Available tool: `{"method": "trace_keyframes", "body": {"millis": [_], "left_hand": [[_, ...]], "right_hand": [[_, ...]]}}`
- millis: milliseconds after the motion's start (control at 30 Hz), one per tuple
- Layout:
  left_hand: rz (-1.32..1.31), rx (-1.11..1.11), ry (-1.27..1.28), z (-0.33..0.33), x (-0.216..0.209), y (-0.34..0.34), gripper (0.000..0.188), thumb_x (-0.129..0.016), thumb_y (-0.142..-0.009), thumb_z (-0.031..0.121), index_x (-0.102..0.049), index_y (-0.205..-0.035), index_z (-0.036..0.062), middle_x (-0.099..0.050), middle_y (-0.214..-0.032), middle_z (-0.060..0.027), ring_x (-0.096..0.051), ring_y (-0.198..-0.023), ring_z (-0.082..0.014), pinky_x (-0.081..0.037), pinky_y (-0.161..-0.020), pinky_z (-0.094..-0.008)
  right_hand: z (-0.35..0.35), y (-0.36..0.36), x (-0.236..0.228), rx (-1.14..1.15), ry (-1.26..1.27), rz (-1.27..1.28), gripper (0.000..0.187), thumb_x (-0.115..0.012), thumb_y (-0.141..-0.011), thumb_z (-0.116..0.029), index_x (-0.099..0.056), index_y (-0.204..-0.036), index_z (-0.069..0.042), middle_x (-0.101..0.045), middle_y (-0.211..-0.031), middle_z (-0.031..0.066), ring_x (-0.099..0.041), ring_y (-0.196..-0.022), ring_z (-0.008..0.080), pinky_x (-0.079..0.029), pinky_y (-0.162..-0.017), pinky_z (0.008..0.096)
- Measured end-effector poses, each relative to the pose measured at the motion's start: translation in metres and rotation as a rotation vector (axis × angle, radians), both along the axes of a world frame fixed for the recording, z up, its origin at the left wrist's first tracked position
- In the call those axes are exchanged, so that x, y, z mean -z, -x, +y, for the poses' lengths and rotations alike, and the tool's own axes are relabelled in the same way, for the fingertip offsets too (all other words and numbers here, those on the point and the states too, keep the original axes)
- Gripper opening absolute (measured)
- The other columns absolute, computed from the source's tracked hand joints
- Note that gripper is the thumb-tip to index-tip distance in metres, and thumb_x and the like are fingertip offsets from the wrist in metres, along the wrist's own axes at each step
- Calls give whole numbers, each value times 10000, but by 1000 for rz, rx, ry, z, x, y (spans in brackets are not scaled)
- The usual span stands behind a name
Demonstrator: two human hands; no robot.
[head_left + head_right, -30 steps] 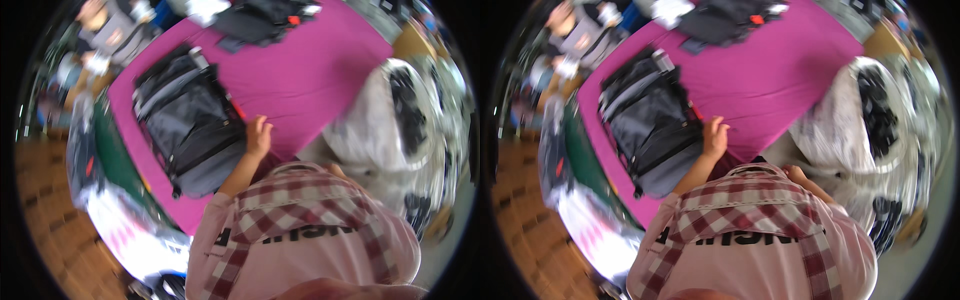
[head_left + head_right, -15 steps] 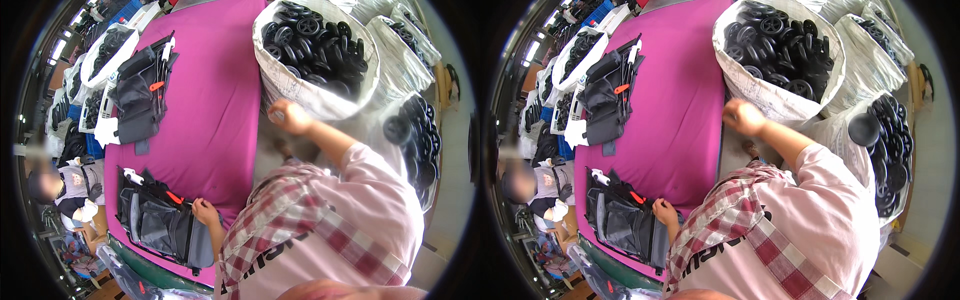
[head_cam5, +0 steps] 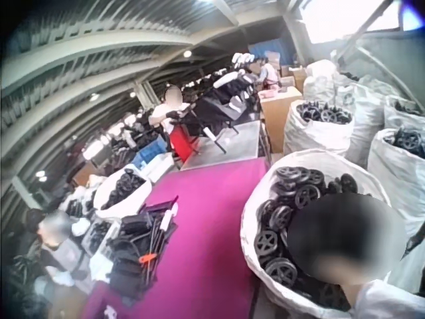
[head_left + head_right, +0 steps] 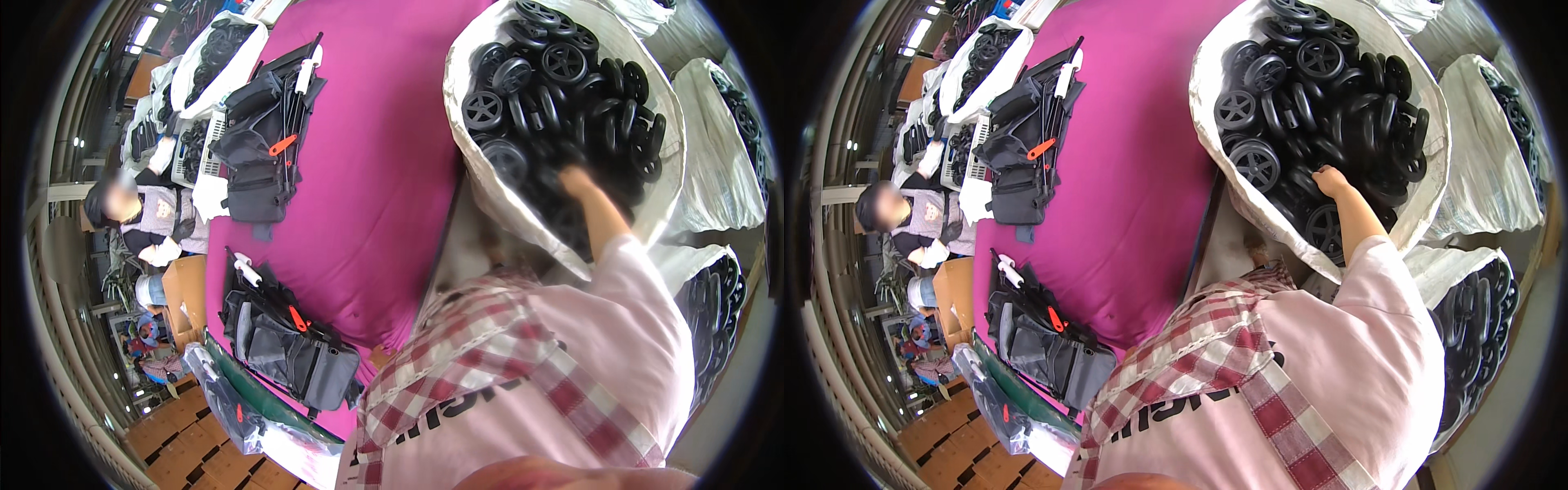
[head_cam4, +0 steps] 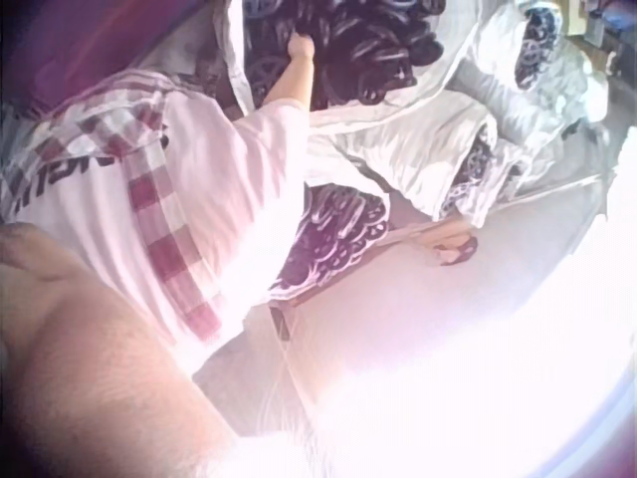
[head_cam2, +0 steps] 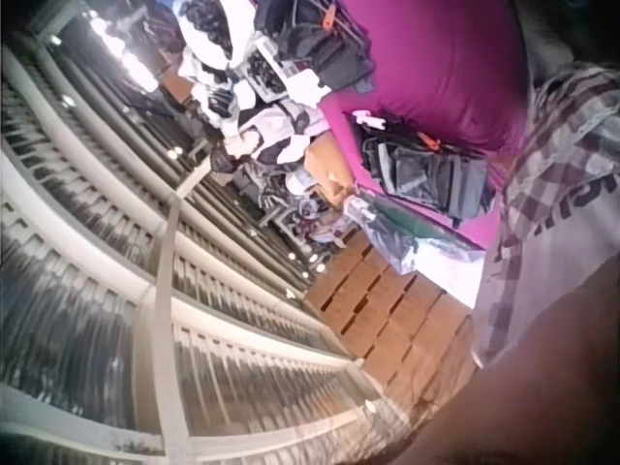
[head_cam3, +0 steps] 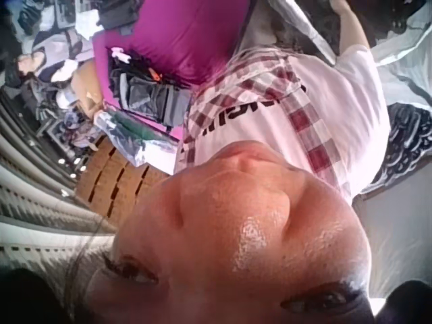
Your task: The person assembles baby strollers by attaching wheels and handles to the main frame, then places each completed unit into a clear plastic bag. The process is repeated for multiple strollers on a pink-covered work surface.
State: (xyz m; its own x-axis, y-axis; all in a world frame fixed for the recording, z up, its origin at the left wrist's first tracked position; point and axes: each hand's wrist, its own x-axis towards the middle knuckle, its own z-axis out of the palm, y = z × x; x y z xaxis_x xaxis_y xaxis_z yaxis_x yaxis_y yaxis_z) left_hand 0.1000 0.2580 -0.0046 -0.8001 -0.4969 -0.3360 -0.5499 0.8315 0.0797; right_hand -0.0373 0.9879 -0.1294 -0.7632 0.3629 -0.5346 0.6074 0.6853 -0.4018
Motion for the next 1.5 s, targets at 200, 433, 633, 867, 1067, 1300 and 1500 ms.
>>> {"method": "trace_keyframes", "body": {"millis": [200,433,633,867,1067,1300,1500], "left_hand": [[-64,-40,-40,16,26,8,332,-648,-730,185,-595,-1034,61,-559,-1081,-216,-478,-1079,-371,-372,-960,-445],[195,295,-331,83,10,84,331,-635,-772,195,-573,-1046,20,-574,-1031,-220,-481,-1069,-366,-377,-943,-428],[237,393,-337,103,15,91,330,-651,-765,178,-572,-1048,27,-526,-1148,-228,-450,-1134,-369,-349,-995,-439],[210,260,-255,43,31,45,319,-640,-742,159,-581,-1024,21,-526,-1127,-235,-454,-1128,-388,-363,-981,-460],[178,63,-139,44,11,-34,355,-645,-741,148,-577,-1072,40,-517,-1181,-250,-445,-1153,-420,-377,-991,-473],[224,-139,-271,77,-17,-53,337,-647,-772,161,-567,-1084,59,-441,-1281,-207,-468,-1167,-388,-407,-970,-451],[350,-132,-331,47,-10,-91,322,-625,-778,167,-554,-1077,70,-476,-1239,-171,-497,-1129,-373,-422,-959,-428]], "right_hand": [[-53,-10,-124,99,218,-7,587,-600,-829,-411,-503,-1307,-85,-604,-1196,190,-558,-1143,325,-422,-978,367],[-87,-9,-211,193,506,-82,1040,-696,-675,-599,-321,-1405,42,-416,-1395,251,-428,-1286,336,-338,-1061,386],[-106,-1,-178,-34,-154,-16,794,-749,-621,-315,-459,-1287,7,-557,-1237,229,-548,-1144,333,-436,-978,392],[-71,35,-165,240,-17,307,620,-719,-594,-190,-582,-1167,5,-653,-1041,213,-629,-1010,311,-473,-913,363],[26,123,-208,840,524,885,398,-658,-740,-130,-605,-1109,9,-646,-935,136,-612,-799,264,-487,-685,379],[-86,173,-276,708,1083,1102,378,-584,-847,-142,-577,-1192,12,-597,-1198,141,-599,-1047,325,-501,-854,454],[-269,131,-331,192,670,998,483,-629,-775,-39,-512,-1233,59,-600,-1147,170,-613,-992,238,-499,-876,334]]}}
